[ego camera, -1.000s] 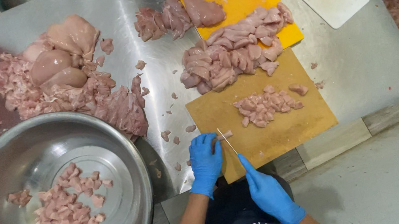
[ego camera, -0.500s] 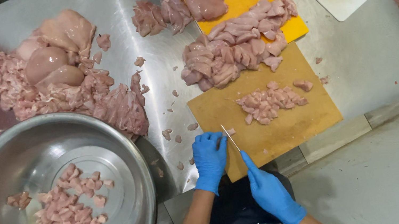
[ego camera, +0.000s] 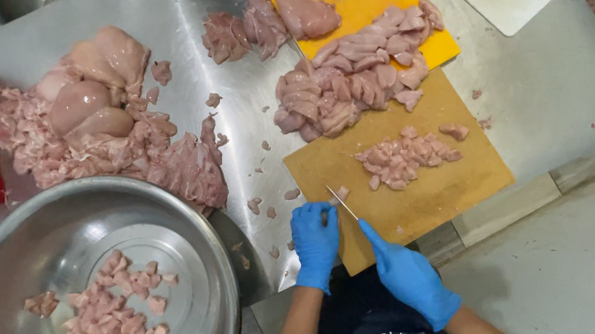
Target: The person cuts raw chicken pieces into smaller cubes with a knife on a yellow cutting board and moves the cut pieces into a large metal bowl, working at a stainless steel table alongside other workers who are also processing chicken.
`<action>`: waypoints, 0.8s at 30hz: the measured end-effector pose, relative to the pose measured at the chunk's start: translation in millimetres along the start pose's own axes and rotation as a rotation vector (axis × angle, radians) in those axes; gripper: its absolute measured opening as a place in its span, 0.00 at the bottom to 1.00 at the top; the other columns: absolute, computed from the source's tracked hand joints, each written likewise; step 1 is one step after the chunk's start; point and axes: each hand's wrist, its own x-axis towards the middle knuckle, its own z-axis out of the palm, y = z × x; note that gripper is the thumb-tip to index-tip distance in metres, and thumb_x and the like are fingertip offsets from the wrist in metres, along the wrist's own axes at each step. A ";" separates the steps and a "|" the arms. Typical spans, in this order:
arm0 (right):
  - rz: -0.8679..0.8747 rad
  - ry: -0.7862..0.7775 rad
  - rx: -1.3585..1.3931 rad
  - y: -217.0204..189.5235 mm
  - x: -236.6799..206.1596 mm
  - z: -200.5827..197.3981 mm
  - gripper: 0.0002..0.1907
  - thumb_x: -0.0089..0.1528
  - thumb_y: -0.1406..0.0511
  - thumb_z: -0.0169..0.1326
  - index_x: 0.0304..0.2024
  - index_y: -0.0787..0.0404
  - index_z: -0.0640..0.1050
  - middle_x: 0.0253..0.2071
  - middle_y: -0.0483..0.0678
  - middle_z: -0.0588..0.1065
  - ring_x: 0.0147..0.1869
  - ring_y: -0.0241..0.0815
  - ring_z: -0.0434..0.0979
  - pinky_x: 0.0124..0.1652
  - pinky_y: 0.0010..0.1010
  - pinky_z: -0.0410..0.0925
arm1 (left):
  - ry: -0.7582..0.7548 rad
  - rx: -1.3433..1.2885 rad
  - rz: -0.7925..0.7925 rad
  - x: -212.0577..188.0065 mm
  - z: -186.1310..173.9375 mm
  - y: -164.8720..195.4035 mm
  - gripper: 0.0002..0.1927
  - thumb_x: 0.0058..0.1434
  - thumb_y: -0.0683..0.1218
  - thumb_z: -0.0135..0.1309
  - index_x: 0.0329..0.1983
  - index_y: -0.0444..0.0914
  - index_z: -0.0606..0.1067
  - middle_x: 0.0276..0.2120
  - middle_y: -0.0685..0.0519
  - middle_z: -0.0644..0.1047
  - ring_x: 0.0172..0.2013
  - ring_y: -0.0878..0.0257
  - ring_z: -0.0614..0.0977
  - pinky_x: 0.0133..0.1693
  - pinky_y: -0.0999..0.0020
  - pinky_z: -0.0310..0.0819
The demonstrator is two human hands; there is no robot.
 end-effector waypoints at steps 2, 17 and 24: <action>0.001 -0.014 -0.091 6.7 -2.6 -9.3 0.34 0.66 0.64 0.44 0.74 0.39 0.55 0.35 0.64 0.78 0.36 0.66 0.79 0.38 0.56 0.70 | -0.011 0.019 -0.016 1.0 -1.9 2.8 0.08 0.57 0.46 0.62 0.39 0.41 0.78 0.36 0.49 0.78 0.42 0.47 0.76 0.45 0.52 0.69; -0.234 0.119 -0.026 20.6 -9.8 -25.3 0.34 0.64 0.67 0.48 0.72 0.47 0.61 0.30 0.63 0.77 0.30 0.64 0.78 0.31 0.54 0.68 | -0.015 0.177 0.110 4.6 8.2 23.0 0.09 0.60 0.51 0.61 0.42 0.47 0.80 0.41 0.56 0.78 0.45 0.53 0.75 0.46 0.53 0.65; -0.228 0.085 0.041 26.2 9.7 -21.7 0.32 0.65 0.68 0.49 0.72 0.48 0.63 0.27 0.66 0.75 0.29 0.66 0.77 0.31 0.55 0.67 | 0.013 0.183 0.157 0.0 13.1 21.8 0.09 0.59 0.48 0.59 0.43 0.48 0.80 0.40 0.57 0.78 0.45 0.53 0.75 0.46 0.54 0.65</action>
